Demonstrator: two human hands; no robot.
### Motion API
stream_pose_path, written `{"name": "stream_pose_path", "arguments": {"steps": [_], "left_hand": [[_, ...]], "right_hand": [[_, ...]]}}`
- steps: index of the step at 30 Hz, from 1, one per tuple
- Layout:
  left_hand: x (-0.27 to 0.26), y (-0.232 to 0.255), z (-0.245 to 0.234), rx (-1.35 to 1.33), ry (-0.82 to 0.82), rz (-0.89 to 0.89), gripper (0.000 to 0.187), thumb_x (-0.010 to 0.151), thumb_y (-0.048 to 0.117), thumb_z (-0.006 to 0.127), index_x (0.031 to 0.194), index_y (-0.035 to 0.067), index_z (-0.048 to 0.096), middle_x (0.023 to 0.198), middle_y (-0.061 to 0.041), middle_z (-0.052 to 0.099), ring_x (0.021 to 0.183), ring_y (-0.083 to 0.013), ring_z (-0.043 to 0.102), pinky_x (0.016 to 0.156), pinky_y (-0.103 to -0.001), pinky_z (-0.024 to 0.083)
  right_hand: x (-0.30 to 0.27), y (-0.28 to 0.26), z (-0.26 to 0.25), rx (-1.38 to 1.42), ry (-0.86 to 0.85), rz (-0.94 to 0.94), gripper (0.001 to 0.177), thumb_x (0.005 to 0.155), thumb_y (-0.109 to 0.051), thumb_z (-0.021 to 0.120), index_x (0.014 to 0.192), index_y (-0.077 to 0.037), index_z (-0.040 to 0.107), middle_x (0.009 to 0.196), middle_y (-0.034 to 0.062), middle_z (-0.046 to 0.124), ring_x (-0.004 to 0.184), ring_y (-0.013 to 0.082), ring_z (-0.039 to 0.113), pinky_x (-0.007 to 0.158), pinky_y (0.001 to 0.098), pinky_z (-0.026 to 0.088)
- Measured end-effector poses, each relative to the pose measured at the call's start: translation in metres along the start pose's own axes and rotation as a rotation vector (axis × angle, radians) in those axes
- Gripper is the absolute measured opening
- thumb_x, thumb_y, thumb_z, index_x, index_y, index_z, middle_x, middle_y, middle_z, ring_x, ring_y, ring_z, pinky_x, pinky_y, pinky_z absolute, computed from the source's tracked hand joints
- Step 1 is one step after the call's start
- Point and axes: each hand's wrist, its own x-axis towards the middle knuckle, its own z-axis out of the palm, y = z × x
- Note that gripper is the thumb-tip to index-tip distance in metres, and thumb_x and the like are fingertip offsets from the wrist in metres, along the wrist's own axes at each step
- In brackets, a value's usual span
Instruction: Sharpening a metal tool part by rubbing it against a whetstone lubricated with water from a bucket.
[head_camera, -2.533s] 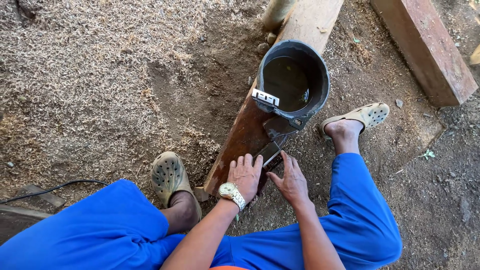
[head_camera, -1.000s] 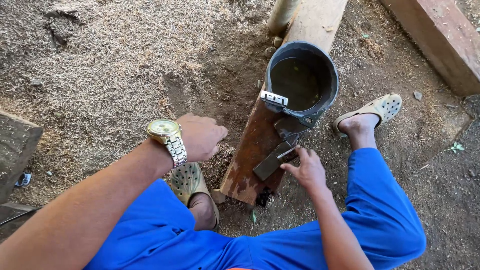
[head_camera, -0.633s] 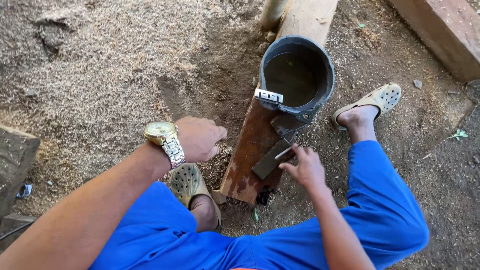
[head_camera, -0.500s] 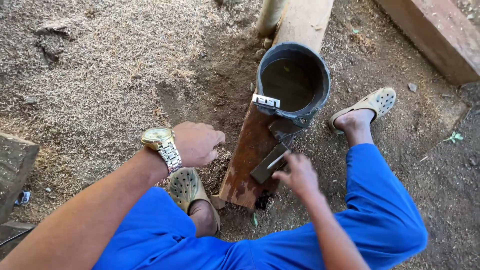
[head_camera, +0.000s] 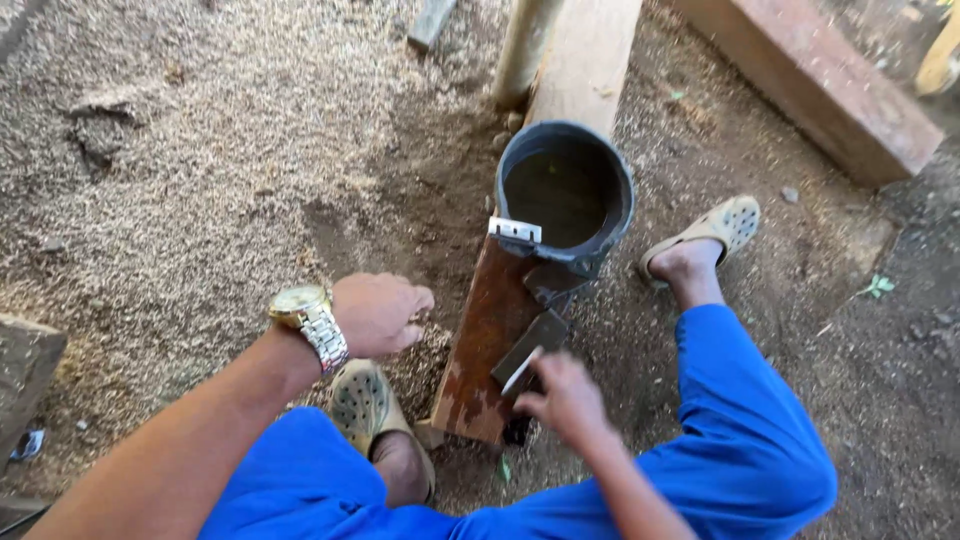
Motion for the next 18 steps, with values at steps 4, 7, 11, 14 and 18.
{"name": "stream_pose_path", "arguments": {"steps": [4, 7, 11, 14, 18], "left_hand": [[0.001, 0.001, 0.0, 0.015, -0.018, -0.027, 0.039, 0.091, 0.035, 0.063, 0.125, 0.016, 0.062, 0.113, -0.011, 0.071, 0.108, -0.0307, 0.069, 0.096, -0.047, 0.055], [0.004, 0.001, 0.003, -0.002, -0.04, 0.004, 0.043, 0.091, 0.036, 0.065, 0.129, 0.014, 0.059, 0.116, -0.012, 0.07, 0.11, -0.0318, 0.067, 0.097, -0.048, 0.053], [0.0, 0.002, -0.008, -0.024, -0.05, 0.02, 0.042, 0.091, 0.032, 0.065, 0.128, 0.013, 0.06, 0.12, -0.012, 0.07, 0.113, -0.0306, 0.067, 0.1, -0.046, 0.052], [0.0, 0.0, -0.008, -0.036, -0.06, 0.007, 0.041, 0.092, 0.033, 0.064, 0.127, 0.012, 0.061, 0.12, -0.011, 0.071, 0.114, -0.028, 0.067, 0.102, -0.044, 0.052], [0.001, 0.004, -0.009, -0.056, -0.116, -0.041, 0.045, 0.094, 0.036, 0.065, 0.132, 0.013, 0.058, 0.123, -0.012, 0.067, 0.115, -0.0269, 0.065, 0.103, -0.045, 0.051]], "right_hand": [[-0.001, -0.003, -0.019, 0.013, -0.05, 0.029, 0.084, 0.068, -0.045, 0.088, 0.138, -0.016, 0.054, 0.125, 0.0131, 0.06, 0.118, 0.0353, 0.057, 0.095, 0.0454, 0.052], [0.025, 0.024, -0.035, 0.011, 0.0, 0.166, 0.079, 0.067, -0.044, 0.089, 0.135, -0.018, 0.057, 0.123, 0.0116, 0.061, 0.119, 0.0345, 0.058, 0.097, 0.0443, 0.052], [0.023, 0.023, -0.018, 0.02, -0.006, 0.193, 0.084, 0.066, -0.045, 0.092, 0.137, -0.017, 0.056, 0.126, 0.012, 0.06, 0.121, 0.0338, 0.059, 0.1, 0.044, 0.052], [0.002, 0.006, 0.003, 0.026, -0.133, 0.081, 0.094, 0.069, -0.045, 0.095, 0.146, -0.017, 0.049, 0.137, 0.0171, 0.052, 0.128, 0.0385, 0.052, 0.101, 0.0475, 0.047], [0.008, -0.003, -0.021, 0.035, -0.261, 0.195, 0.099, 0.072, -0.053, 0.092, 0.152, -0.02, 0.044, 0.145, 0.014, 0.047, 0.137, 0.0341, 0.045, 0.111, 0.0485, 0.042]]}}
